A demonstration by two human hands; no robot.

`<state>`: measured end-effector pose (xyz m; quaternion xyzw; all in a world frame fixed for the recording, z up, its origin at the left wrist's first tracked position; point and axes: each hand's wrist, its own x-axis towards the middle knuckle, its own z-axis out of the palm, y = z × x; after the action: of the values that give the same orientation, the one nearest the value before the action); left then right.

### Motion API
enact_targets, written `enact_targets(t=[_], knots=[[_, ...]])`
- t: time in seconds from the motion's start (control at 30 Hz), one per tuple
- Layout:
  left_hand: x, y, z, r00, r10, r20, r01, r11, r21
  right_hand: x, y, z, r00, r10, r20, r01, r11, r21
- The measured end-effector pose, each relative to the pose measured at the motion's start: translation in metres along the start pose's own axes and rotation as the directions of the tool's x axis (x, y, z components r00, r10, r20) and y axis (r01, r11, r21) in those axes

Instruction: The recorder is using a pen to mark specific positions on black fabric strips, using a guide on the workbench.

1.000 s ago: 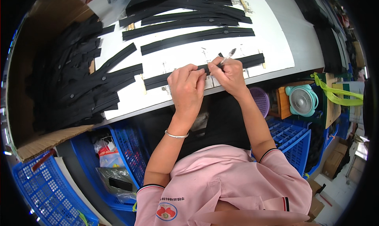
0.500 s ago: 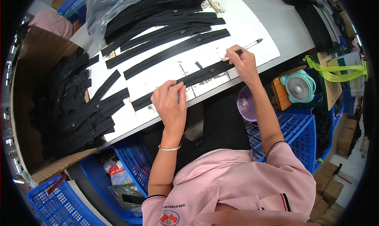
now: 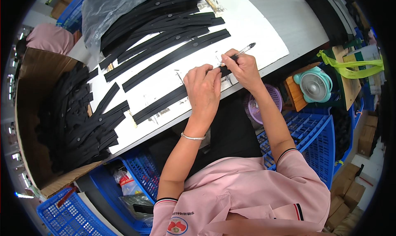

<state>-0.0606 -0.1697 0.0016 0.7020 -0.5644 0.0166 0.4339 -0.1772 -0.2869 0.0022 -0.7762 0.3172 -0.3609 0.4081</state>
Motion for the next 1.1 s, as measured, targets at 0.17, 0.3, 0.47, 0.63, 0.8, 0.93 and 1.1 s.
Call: enact_targets(t=[0.17, 0.3, 0.47, 0.63, 0.8, 0.93, 1.1], knots=[[-0.001, 0.000, 0.001, 1.000, 0.009, 0.003, -0.009, 1.000, -0.003, 0.000, 0.006, 0.005, 0.996, -0.079, -0.031, 0.078, 0.997, -0.027], [-0.001, -0.001, 0.002, 1.000, 0.000, 0.001, 0.000, 1.000, 0.002, -0.001, 0.002, 0.001, 0.999, -0.014, -0.029, 0.015, 0.999, 0.047], [-0.001, 0.000, 0.002, 1.000, -0.014, -0.001, 0.014, 1.000, -0.007, -0.003, 0.004, -0.005, 0.998, -0.026, 0.049, 0.021, 0.994, 0.110], [-0.002, -0.001, 0.002, 0.999, -0.019, -0.026, 0.019, 1.000, 0.009, -0.003, 0.003, -0.005, 0.996, -0.044, 0.081, 0.038, 0.997, 0.074], [-0.004, -0.004, -0.001, 0.999, 0.002, -0.044, -0.001, 1.000, 0.025, -0.001, 0.010, -0.001, 0.993, -0.075, 0.093, 0.073, 0.997, 0.015], [-0.019, 0.005, -0.020, 0.997, 0.030, -0.065, -0.024, 0.995, 0.094, -0.009, 0.007, -0.015, 0.994, 0.074, 0.079, -0.087, 0.980, 0.179], [-0.039, -0.003, -0.036, 0.999, -0.036, 0.038, 0.032, 0.993, 0.114, -0.013, 0.013, -0.010, 0.995, 0.010, -0.095, 0.021, 0.947, 0.320]])
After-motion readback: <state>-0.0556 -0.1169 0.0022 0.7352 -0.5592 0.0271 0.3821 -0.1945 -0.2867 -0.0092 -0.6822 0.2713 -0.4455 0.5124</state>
